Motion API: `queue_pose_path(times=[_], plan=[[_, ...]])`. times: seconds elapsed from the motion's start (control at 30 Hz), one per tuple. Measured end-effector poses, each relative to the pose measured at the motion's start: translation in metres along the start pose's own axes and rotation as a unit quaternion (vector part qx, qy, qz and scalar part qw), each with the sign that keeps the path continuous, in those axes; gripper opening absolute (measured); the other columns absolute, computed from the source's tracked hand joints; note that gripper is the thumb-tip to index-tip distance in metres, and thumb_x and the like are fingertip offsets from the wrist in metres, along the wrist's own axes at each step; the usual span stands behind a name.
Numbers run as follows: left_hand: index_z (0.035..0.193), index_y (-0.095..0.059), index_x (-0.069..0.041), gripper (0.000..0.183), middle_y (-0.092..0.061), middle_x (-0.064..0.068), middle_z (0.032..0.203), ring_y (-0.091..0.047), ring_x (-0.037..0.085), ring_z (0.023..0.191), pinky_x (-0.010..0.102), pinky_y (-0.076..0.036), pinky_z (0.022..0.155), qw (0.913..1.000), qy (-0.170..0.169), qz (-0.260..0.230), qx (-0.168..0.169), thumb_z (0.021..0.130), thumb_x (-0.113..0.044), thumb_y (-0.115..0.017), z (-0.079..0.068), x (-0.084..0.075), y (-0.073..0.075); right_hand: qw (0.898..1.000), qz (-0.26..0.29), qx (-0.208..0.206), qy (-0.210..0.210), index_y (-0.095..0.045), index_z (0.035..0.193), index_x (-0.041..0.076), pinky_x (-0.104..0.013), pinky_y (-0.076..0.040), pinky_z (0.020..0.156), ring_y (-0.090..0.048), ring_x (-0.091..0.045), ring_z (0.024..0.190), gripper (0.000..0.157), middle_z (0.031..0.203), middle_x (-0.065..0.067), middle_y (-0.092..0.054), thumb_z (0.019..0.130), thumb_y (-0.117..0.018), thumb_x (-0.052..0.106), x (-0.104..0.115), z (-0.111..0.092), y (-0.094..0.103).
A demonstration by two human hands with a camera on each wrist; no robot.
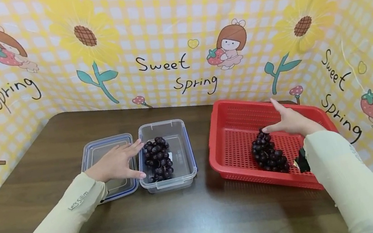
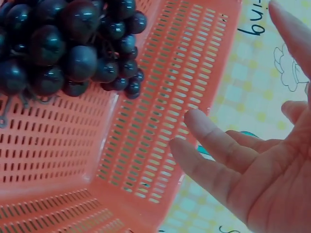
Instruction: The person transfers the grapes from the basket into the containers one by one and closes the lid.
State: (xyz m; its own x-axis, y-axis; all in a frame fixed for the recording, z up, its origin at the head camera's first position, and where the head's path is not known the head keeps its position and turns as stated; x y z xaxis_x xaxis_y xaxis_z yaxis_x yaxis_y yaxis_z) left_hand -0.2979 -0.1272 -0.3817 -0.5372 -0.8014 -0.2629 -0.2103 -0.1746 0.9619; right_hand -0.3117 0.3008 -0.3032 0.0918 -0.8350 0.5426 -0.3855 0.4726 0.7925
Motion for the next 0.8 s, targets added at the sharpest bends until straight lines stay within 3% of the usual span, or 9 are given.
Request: queue_pose_path(times=[0.27, 0.47, 0.53, 0.57, 0.7, 0.73, 0.8], plan=[[0.15, -0.028, -0.005, 0.101, -0.021, 0.015, 0.156, -0.029, 0.047, 0.135, 0.064, -0.016, 0.109, 0.9999, 0.008, -0.007, 0.0, 0.078, -0.065, -0.064, -0.001, 0.0, 0.0, 0.999, 0.021, 0.034, -0.013, 0.012, 0.15, -0.001, -0.071, -0.024, 0.099, -0.013, -0.058, 0.133, 0.108, 0.151, -0.038, 0.003, 0.087, -0.069, 0.032, -0.012, 0.005, -0.021], [0.15, -0.027, -0.004, 0.102, -0.02, 0.016, 0.156, -0.027, 0.049, 0.135, 0.064, -0.016, 0.109, 0.9999, 0.013, -0.01, 0.004, 0.078, -0.066, -0.063, -0.004, 0.002, -0.001, 0.998, 0.025, 0.055, -0.012, 0.012, 0.149, -0.003, -0.07, -0.026, 0.098, -0.012, -0.059, 0.132, 0.108, 0.15, -0.039, 0.005, 0.088, -0.07, 0.032, -0.014, 0.01, -0.025], [0.15, -0.027, -0.003, 0.101, -0.02, 0.016, 0.156, -0.026, 0.049, 0.135, 0.063, -0.015, 0.109, 0.9998, 0.016, -0.012, 0.004, 0.079, -0.064, -0.064, -0.005, 0.001, 0.0, 0.997, 0.022, 0.069, -0.014, 0.011, 0.149, -0.003, -0.061, -0.041, 0.09, -0.039, -0.056, 0.113, 0.107, 0.149, -0.04, 0.003, 0.088, -0.069, 0.031, -0.016, 0.012, -0.028], [0.15, -0.027, -0.004, 0.101, -0.02, 0.015, 0.156, -0.026, 0.048, 0.136, 0.063, -0.015, 0.109, 0.9998, 0.017, -0.012, 0.004, 0.079, -0.064, -0.065, -0.006, 0.001, 0.001, 0.996, 0.023, 0.079, -0.018, 0.011, 0.149, -0.003, -0.055, -0.046, 0.082, -0.045, -0.052, 0.099, 0.106, 0.149, -0.04, 0.002, 0.088, -0.069, 0.031, -0.017, 0.013, -0.03], [0.151, -0.027, -0.004, 0.1, -0.021, 0.015, 0.156, -0.026, 0.048, 0.136, 0.063, -0.015, 0.109, 0.9998, 0.018, -0.01, 0.005, 0.079, -0.062, -0.065, -0.006, 0.0, 0.001, 0.992, 0.018, 0.118, -0.045, 0.011, 0.148, -0.004, -0.042, -0.046, 0.066, -0.045, -0.047, 0.09, 0.106, 0.147, -0.041, 0.001, 0.089, -0.068, 0.032, -0.023, 0.017, -0.039], [0.151, -0.027, -0.004, 0.1, -0.02, 0.015, 0.156, -0.026, 0.048, 0.136, 0.063, -0.015, 0.109, 0.9998, 0.018, -0.009, 0.005, 0.079, -0.062, -0.065, -0.005, 0.0, 0.001, 0.991, 0.015, 0.125, -0.052, 0.012, 0.148, -0.005, -0.046, -0.049, 0.071, -0.044, -0.052, 0.103, 0.106, 0.147, -0.041, 0.001, 0.089, -0.068, 0.033, -0.025, 0.017, -0.041], [0.151, -0.027, -0.004, 0.099, -0.021, 0.015, 0.156, -0.026, 0.048, 0.136, 0.063, -0.016, 0.109, 0.9998, 0.017, -0.007, 0.005, 0.079, -0.062, -0.065, -0.005, -0.001, 0.0, 0.989, 0.01, 0.135, -0.057, 0.012, 0.146, -0.009, -0.056, -0.048, 0.084, -0.028, -0.057, 0.124, 0.106, 0.146, -0.042, 0.003, 0.089, -0.068, 0.032, -0.027, 0.019, -0.044]])
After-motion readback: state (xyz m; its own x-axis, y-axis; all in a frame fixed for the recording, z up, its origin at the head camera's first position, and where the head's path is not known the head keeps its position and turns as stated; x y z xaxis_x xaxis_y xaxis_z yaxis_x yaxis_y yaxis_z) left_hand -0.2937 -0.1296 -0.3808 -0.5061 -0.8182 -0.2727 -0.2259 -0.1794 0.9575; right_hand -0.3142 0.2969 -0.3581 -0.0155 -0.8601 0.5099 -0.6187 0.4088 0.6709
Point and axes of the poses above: each hand's wrist, its own z-axis towards the middle knuckle, its own y-axis out of the back of the hand, x = y × z, the point moved 8 cm from there along z, towards the middle knuckle
